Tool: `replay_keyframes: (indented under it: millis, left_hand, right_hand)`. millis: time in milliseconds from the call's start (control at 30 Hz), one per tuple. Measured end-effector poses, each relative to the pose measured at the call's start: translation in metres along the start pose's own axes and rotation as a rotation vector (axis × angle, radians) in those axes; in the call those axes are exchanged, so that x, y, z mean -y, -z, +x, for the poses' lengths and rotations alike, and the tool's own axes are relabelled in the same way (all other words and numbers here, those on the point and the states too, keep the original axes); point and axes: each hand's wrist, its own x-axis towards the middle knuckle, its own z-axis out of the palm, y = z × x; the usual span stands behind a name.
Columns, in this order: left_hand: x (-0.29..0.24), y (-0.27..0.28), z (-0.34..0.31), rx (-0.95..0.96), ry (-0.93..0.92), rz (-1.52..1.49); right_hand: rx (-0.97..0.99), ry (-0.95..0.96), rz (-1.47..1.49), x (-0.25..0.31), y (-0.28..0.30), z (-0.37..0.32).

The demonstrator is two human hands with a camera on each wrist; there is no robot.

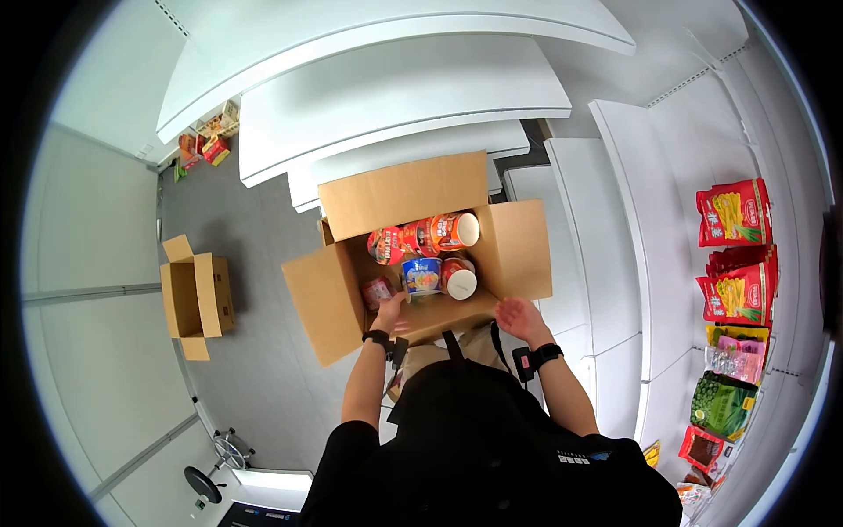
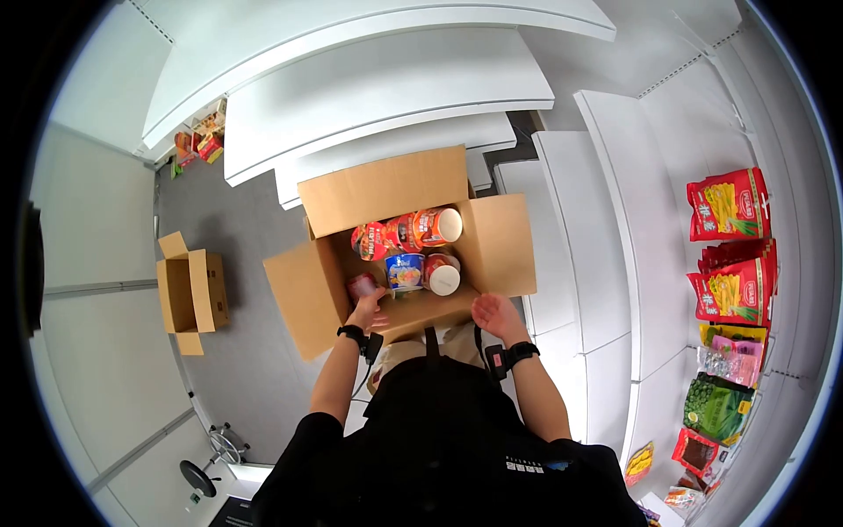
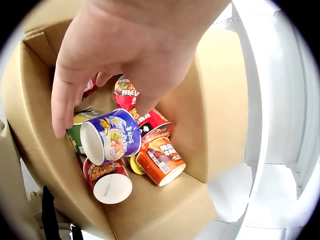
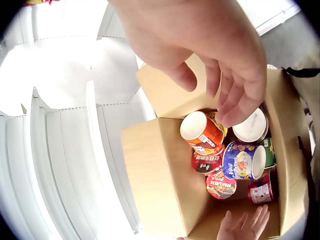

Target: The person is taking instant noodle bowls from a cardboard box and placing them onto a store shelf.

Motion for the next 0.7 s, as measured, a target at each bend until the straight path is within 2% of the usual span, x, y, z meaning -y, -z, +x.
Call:
replay_keyframes:
  millis: [233, 333, 400, 467, 567, 667, 700]
  left_hand:
    - [0.000, -0.027, 0.080, -0.088, 0.188, -0.236]
    - [-0.002, -0.033, 0.113, -0.028, 0.163, -0.234]
    - [0.010, -0.033, 0.138, 0.003, -0.041, -0.045]
    - [-0.017, -0.046, 0.135, -0.117, 0.136, -0.227]
    - [0.027, -0.020, 0.245, -0.088, 0.151, -0.295]
    - [0.025, -0.029, 0.224, -0.130, 0.041, 0.033]
    - [0.019, -0.030, 0.232, -0.232, 0.176, 0.015]
  right_hand:
    - [-0.028, -0.013, -0.092, 0.027, 0.014, -0.008]
    - [-0.045, 0.004, -0.122, 0.050, 0.017, -0.010]
    - [-0.041, 0.020, -0.165, 0.062, 0.019, -0.013]
    - [-0.071, 0.012, -0.158, 0.071, 0.021, -0.018]
    - [-0.102, 0.004, -0.153, 0.086, 0.025, -0.021]
    - [-0.132, -0.003, -0.157, 0.098, 0.032, -0.025]
    - [-0.146, 0.002, -0.164, 0.102, 0.031, -0.027]
